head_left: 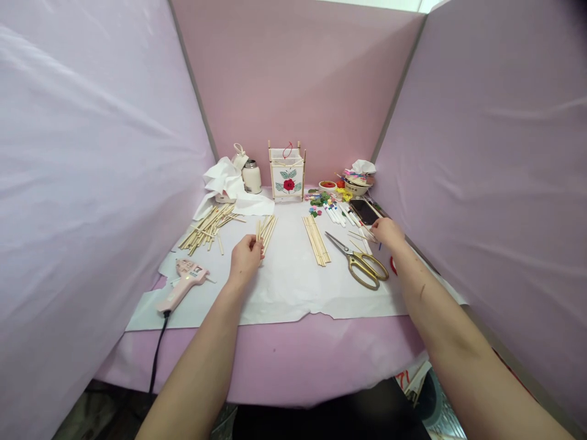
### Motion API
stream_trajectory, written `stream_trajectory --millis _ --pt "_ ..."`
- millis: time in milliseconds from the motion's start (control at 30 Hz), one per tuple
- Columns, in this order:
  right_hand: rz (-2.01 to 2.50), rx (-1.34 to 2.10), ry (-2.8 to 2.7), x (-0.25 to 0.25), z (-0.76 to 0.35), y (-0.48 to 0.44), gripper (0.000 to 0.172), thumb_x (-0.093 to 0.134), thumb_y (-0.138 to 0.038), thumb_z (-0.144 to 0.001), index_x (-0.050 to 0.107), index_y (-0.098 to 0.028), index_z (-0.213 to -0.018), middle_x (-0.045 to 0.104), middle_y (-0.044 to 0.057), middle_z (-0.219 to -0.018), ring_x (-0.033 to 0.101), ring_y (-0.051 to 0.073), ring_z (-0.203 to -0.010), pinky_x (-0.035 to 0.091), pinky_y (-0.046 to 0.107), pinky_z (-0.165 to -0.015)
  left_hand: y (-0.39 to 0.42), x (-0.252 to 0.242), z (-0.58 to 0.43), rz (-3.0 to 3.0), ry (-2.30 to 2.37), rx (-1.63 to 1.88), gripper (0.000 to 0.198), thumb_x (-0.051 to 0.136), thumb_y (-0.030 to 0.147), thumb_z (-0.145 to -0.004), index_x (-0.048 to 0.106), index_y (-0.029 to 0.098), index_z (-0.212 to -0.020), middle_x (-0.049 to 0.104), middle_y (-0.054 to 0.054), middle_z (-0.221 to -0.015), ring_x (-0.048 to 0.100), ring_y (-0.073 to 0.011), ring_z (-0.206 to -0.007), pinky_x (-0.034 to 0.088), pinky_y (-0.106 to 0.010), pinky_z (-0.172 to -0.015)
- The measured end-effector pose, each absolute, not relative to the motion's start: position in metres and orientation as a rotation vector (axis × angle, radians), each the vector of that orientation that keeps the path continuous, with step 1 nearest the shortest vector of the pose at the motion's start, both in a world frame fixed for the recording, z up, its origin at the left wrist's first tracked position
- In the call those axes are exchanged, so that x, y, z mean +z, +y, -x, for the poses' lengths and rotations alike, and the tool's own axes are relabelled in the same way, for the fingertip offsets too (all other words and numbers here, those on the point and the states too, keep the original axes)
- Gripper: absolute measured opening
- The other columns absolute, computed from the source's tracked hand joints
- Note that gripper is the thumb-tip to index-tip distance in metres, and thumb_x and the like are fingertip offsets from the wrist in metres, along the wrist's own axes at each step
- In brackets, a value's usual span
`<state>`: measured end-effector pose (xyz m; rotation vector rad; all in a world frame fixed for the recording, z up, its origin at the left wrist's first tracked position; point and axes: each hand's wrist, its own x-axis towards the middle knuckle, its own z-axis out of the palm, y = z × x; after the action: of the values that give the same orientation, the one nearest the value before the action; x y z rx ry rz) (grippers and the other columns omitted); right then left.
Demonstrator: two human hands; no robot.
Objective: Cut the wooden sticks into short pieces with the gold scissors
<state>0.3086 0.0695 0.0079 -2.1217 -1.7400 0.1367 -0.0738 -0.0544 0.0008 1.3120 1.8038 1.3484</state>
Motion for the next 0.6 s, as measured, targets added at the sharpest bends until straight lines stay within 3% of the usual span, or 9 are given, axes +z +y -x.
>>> stream_trajectory --millis 100,267,333,400,467,533,600 --pt "2.151 0.161 -1.733 0.01 -0.31 0.063 0.007 0.065 -0.019 -0.067 0.07 -0.015 -0.068 0.069 0.013 -0.076 0.063 0.024 -0.078 0.044 0.031 -0.069 -0.055 0.001 0.073 -1.329 1.811 1.339 0.022 0.052 0.039 -0.078 0.058 0.018 -0.082 0.061 -0.001 -0.071 0.058 -0.0114 -0.055 0.048 -0.022 -0.05" --pt "2.006 0.08 -1.678 0.029 -0.287 0.045 0.018 0.053 -0.026 -0.081 0.069 -0.017 -0.085 0.069 0.01 -0.089 0.061 0.022 -0.084 0.042 0.029 -0.073 -0.055 0.003 0.075 -1.294 1.805 1.37 0.018 0.049 0.035 -0.08 0.056 0.019 -0.083 0.061 -0.001 -0.072 0.058 -0.0109 -0.055 0.047 -0.022 -0.05" --pt "1.869 0.118 -1.698 0.041 -0.263 0.024 0.024 0.051 -0.036 -0.085 0.067 -0.019 -0.08 0.068 0.005 -0.08 0.06 0.019 -0.077 0.042 0.027 -0.071 -0.056 0.004 0.075 -1.295 1.823 1.38 0.017 0.046 0.034 -0.082 0.054 0.019 -0.084 0.062 -0.002 -0.073 0.058 -0.0108 -0.055 0.046 -0.022 -0.05" --pt "1.469 0.415 -1.704 0.056 -0.231 -0.011 0.032 0.049 -0.04 -0.087 0.063 -0.017 -0.068 0.064 0.004 -0.067 0.057 0.018 -0.069 0.043 0.028 -0.067 -0.057 0.005 0.075 -1.327 1.875 1.363 0.019 0.042 0.035 -0.084 0.053 0.02 -0.085 0.063 -0.002 -0.073 0.056 -0.0112 -0.054 0.043 -0.022 -0.049" --pt "1.001 0.721 -1.732 0.073 -0.197 -0.059 0.028 0.052 -0.037 -0.087 0.061 -0.019 -0.067 0.064 0.003 -0.083 0.057 0.017 -0.079 0.044 0.029 -0.074 -0.059 0.007 0.075 -1.403 1.945 1.338 0.02 0.04 0.035 -0.085 0.053 0.02 -0.083 0.062 -0.002 -0.072 0.054 -0.012 -0.055 0.04 -0.022 -0.049" --pt "0.588 0.993 -1.735 0.09 -0.167 -0.114 0.015 0.059 -0.036 -0.083 0.064 -0.022 -0.081 0.062 0.004 -0.101 0.057 0.019 -0.091 0.044 0.033 -0.082 -0.06 0.008 0.074 -1.494 2.003 1.328 0.02 0.04 0.034 -0.085 0.053 0.02 -0.079 0.061 -0.002 -0.071 0.053 -0.0129 -0.06 0.039 -0.023 -0.054" --pt "0.277 1.277 -1.616 0.104 -0.147 -0.166 0.017 0.055 -0.038 -0.087 0.063 -0.026 -0.095 0.059 0.005 -0.105 0.059 0.018 -0.083 0.046 0.035 -0.078 -0.06 0.008 0.074 -1.545 2.034 1.315 0.021 0.04 0.034 -0.085 0.053 0.02 -0.075 0.06 -0.001 -0.07 0.053 -0.0135 -0.062 0.038 -0.023 -0.056"
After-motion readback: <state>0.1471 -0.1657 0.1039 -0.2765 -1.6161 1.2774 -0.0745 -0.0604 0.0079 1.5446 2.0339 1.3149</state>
